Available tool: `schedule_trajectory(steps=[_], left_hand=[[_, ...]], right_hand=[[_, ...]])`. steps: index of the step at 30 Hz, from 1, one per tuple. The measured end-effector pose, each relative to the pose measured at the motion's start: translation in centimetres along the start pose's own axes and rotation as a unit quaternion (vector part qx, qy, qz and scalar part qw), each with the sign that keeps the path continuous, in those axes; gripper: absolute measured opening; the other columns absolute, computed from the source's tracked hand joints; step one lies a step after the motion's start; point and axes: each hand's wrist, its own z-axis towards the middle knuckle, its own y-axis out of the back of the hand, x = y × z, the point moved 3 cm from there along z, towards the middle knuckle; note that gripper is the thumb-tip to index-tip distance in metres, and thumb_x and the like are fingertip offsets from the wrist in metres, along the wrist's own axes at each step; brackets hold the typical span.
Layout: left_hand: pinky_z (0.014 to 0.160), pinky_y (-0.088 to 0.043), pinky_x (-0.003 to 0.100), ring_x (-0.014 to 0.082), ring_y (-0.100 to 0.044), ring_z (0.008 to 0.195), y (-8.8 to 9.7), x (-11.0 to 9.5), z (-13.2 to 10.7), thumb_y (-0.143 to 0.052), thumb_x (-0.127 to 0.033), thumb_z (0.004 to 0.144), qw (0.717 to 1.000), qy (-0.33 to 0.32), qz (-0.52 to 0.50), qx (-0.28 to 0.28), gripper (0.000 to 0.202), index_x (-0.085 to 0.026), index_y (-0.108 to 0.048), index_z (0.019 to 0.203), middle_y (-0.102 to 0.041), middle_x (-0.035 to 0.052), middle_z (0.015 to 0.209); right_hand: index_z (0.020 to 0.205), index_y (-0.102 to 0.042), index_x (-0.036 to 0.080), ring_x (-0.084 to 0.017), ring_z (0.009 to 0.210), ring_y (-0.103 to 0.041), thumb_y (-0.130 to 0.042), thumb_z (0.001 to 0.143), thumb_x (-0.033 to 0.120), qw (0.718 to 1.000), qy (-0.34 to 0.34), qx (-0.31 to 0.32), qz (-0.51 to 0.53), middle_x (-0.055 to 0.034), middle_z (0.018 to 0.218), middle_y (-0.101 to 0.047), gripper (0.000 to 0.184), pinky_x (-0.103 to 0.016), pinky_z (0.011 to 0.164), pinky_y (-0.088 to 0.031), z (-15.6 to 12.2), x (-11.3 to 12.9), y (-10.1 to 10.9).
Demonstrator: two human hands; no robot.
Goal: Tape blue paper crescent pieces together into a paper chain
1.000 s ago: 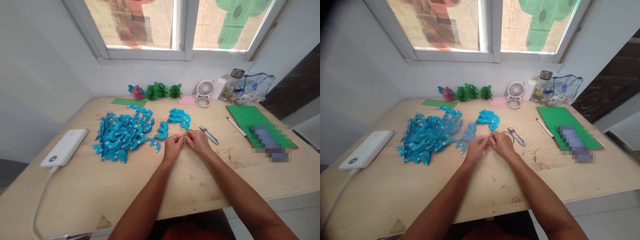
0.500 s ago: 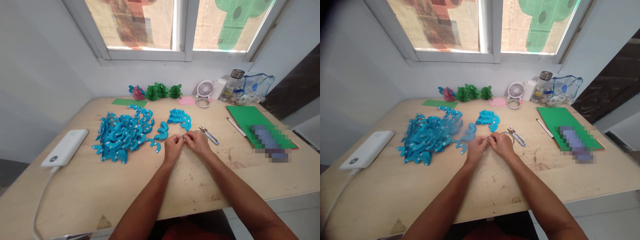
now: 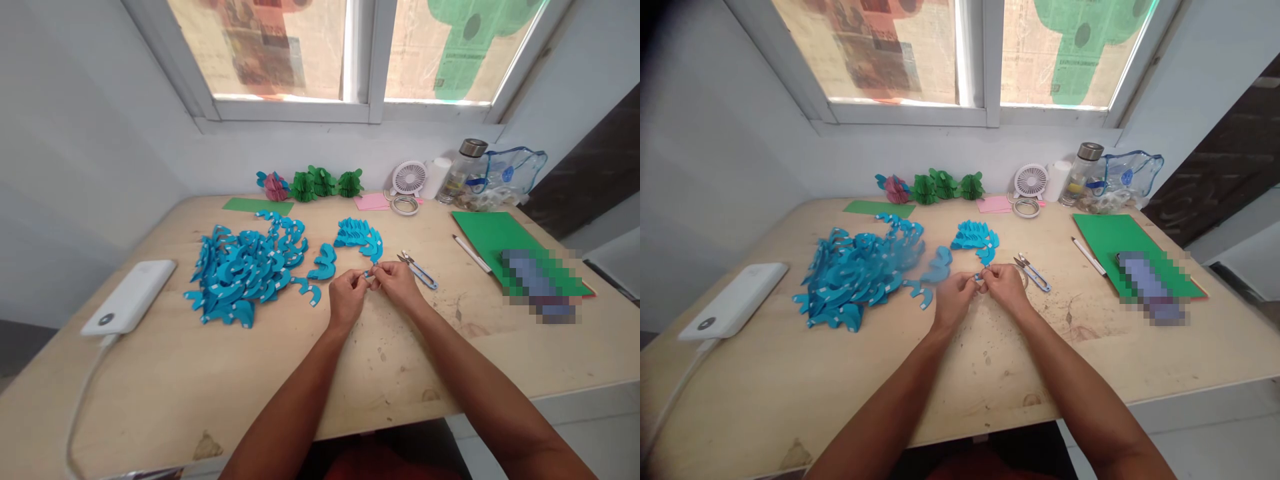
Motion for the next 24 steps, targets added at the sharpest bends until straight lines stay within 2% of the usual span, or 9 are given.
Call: schedule_trajectory(steps=[4, 8, 15, 20, 24], left_hand=[[0.051, -0.040, 0.022, 0.0109, -0.053, 0.049, 0.2, 0.1, 0.1, -0.051, -0.018, 0.070, 0.993, 0.063, -0.099, -0.015, 0.015, -0.014, -0.064, 0.064, -0.066, 0.0026, 0.061], [0.047, -0.041, 0.021, 0.0099, -0.052, 0.044, -0.1, 0.4, 0.2, -0.054, -0.020, 0.068, 0.972, 0.120, -0.200, -0.006, 0.012, -0.013, -0.064, 0.068, -0.064, 0.0025, 0.057], [0.045, -0.042, 0.021, 0.0091, -0.051, 0.043, -0.5, 0.9, 0.2, -0.056, -0.021, 0.066, 0.951, 0.153, -0.268, 0.003, 0.011, -0.012, -0.063, 0.066, -0.062, 0.0024, 0.053], [0.046, -0.042, 0.021, 0.0097, -0.053, 0.044, -0.6, 0.8, 0.1, -0.059, -0.023, 0.066, 0.939, 0.166, -0.301, 0.021, 0.012, -0.012, -0.061, 0.069, -0.063, 0.0031, 0.053], [0.046, -0.043, 0.021, 0.0095, -0.053, 0.044, -0.6, 0.8, 0.1, -0.061, -0.026, 0.066, 0.942, 0.156, -0.297, 0.023, 0.013, -0.013, -0.059, 0.068, -0.062, 0.0025, 0.052]], right_hand=[[0.077, -0.067, 0.016, -0.013, 0.049, -0.054, -0.047, 0.076, 0.032, 0.999, 0.020, -0.044, -0.023, -0.0006, 0.051, -0.063, 0.026, -0.022, 0.049, -0.038, 0.5, -0.7, 0.7], [0.069, -0.064, 0.016, -0.012, 0.045, -0.051, -0.046, 0.077, 0.037, 0.999, 0.022, -0.040, 0.004, -0.0017, 0.052, -0.063, 0.029, -0.021, 0.044, -0.035, 0.9, -1.2, 0.8], [0.064, -0.059, 0.016, -0.009, 0.043, -0.045, -0.051, 0.074, 0.041, 0.993, 0.015, -0.013, 0.116, -0.0005, 0.054, -0.059, 0.028, -0.021, 0.043, -0.033, 0.7, -0.6, 0.4], [0.061, -0.056, 0.017, -0.007, 0.041, -0.036, -0.058, 0.069, 0.044, 0.993, 0.022, 0.007, 0.116, 0.0040, 0.047, -0.049, 0.028, -0.021, 0.041, -0.025, 0.5, -0.2, 0.3], [0.060, -0.053, 0.017, -0.007, 0.039, -0.031, -0.058, 0.069, 0.045, 0.993, 0.019, 0.011, 0.113, 0.0055, 0.045, -0.044, 0.030, -0.021, 0.040, -0.021, 0.5, -0.4, 0.2]])
